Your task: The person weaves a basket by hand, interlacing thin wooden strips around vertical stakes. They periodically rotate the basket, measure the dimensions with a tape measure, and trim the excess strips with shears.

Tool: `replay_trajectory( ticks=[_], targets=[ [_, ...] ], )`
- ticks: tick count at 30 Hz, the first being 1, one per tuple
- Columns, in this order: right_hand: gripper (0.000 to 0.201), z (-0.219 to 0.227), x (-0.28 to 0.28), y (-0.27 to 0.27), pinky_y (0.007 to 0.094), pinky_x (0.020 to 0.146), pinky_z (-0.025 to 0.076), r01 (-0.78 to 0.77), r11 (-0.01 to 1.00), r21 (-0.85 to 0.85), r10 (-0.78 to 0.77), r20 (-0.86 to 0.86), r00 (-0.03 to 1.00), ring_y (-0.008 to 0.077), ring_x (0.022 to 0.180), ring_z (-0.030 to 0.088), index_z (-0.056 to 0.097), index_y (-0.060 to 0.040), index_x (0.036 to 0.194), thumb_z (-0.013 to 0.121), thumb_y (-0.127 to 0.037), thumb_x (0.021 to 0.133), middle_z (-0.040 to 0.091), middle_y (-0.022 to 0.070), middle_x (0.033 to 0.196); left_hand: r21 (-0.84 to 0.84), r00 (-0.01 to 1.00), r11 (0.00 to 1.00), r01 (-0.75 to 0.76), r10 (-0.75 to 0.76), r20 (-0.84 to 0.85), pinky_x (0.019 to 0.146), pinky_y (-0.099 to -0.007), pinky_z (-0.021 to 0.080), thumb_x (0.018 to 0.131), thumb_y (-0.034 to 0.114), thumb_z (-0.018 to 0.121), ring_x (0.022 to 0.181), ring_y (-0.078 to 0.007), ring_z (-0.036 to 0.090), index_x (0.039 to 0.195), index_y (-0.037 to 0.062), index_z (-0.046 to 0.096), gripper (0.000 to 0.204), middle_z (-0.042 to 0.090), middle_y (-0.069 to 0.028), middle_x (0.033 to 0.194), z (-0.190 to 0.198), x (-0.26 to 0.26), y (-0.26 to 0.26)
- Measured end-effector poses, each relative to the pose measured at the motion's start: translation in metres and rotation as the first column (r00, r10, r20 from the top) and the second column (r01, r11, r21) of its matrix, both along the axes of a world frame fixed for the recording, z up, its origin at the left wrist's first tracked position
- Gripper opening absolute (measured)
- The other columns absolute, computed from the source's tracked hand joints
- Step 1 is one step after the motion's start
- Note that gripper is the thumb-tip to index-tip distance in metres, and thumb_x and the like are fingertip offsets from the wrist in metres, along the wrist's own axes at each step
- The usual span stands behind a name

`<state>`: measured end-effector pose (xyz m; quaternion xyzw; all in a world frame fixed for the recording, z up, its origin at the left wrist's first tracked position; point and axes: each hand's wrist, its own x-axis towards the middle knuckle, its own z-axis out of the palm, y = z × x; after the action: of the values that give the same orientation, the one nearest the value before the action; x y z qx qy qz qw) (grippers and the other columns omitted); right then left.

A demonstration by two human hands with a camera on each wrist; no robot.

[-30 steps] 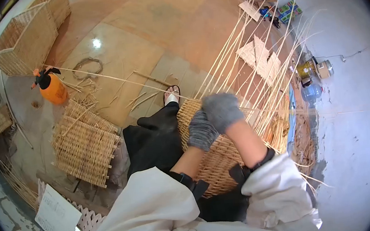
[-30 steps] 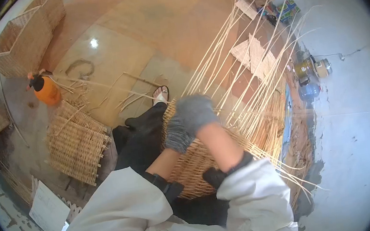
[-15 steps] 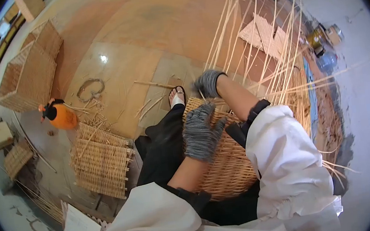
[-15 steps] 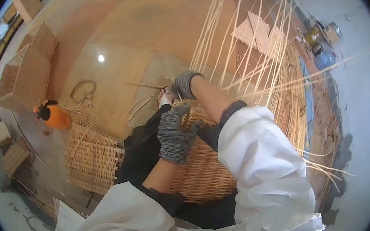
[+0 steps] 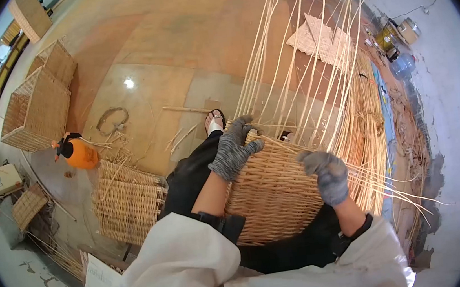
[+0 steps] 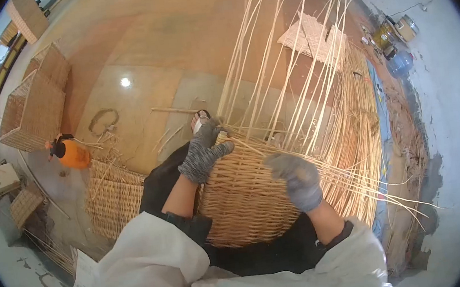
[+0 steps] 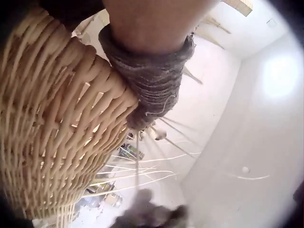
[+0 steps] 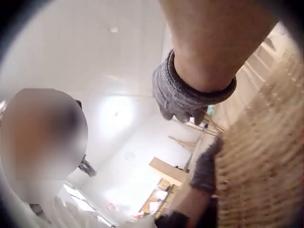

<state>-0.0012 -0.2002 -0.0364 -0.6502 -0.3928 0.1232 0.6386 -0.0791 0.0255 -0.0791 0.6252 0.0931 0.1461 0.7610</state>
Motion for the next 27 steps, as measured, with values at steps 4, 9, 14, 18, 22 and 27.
replay_trajectory(
  ticks=[4,9,14,18,22,27],
  targets=[
    [0.016,-0.027,0.021,-0.014,0.0333,0.064,0.050,0.338,0.941,-0.021,-0.323,-0.355,0.877,0.0208,0.064,0.057,0.056,0.0007,0.095,0.053,-0.014,0.089,0.055,0.0080,0.067,0.638,0.958,0.734,-0.232,0.288,0.016,0.091,-0.0376,0.042,0.072,0.012,0.072,0.101,-0.0286,0.054,0.116,0.0036,0.050,0.050,0.057,-0.0147,0.109,0.011,-0.009,-0.019],
    [0.020,-0.003,0.035,0.002,0.0341,0.062,0.053,0.311,0.946,-0.092,-0.269,-0.759,0.592,0.0195,0.066,0.057,0.052,0.0020,0.105,0.053,-0.008,0.087,0.057,0.0104,0.074,0.978,0.966,0.140,-0.153,0.232,0.118,0.089,-0.0392,0.037,0.079,0.036,0.060,0.105,-0.0275,0.050,0.121,0.0171,0.052,0.046,0.055,-0.0087,0.117,0.025,-0.023,-0.057],
    [0.021,0.022,0.095,0.060,0.0260,0.072,0.050,0.435,0.787,-0.437,-0.174,0.520,0.836,0.0195,0.084,0.060,0.057,-0.0058,0.106,0.050,-0.010,0.086,0.057,0.0088,0.113,0.935,0.911,0.290,0.202,0.295,-0.288,0.098,-0.0490,0.027,0.077,0.047,0.059,0.118,-0.0362,0.038,0.129,0.0189,0.045,0.061,0.041,-0.0196,0.129,0.036,0.002,-0.093],
    [0.029,-0.001,0.098,0.039,0.0307,0.061,0.049,0.610,0.760,-0.222,-0.415,0.557,0.720,0.0212,0.073,0.059,0.052,-0.0028,0.113,0.051,-0.011,0.086,0.059,0.0114,0.091,0.936,0.894,0.312,0.162,0.356,-0.273,0.095,-0.0499,0.029,0.072,0.045,0.066,0.114,-0.0355,0.040,0.123,0.0156,0.051,0.061,0.043,-0.0169,0.124,0.039,0.010,-0.092],
    [0.037,-0.041,0.083,-0.090,0.0290,0.050,0.044,0.375,0.925,0.065,-0.262,-0.606,0.751,0.0171,0.061,0.052,0.045,-0.0016,0.121,0.053,-0.011,0.086,0.054,0.0083,0.072,0.943,0.925,0.325,-0.069,0.376,-0.061,0.095,-0.0488,0.028,0.070,0.039,0.069,0.112,-0.0326,0.041,0.118,0.0156,0.054,0.056,0.043,-0.0146,0.123,0.024,0.007,-0.103],
    [0.045,-0.045,0.105,-0.097,0.0281,0.060,0.048,0.349,0.936,-0.046,-0.278,-0.704,0.653,0.0166,0.065,0.053,0.041,-0.0017,0.127,0.055,-0.008,0.085,0.055,0.0095,0.077,0.994,0.999,0.106,-0.034,-0.034,0.038,0.103,-0.0517,0.017,0.077,0.046,0.059,0.113,-0.0252,0.042,0.126,0.0184,0.047,0.057,0.047,-0.0107,0.120,0.001,0.037,-0.132]
  ],
)
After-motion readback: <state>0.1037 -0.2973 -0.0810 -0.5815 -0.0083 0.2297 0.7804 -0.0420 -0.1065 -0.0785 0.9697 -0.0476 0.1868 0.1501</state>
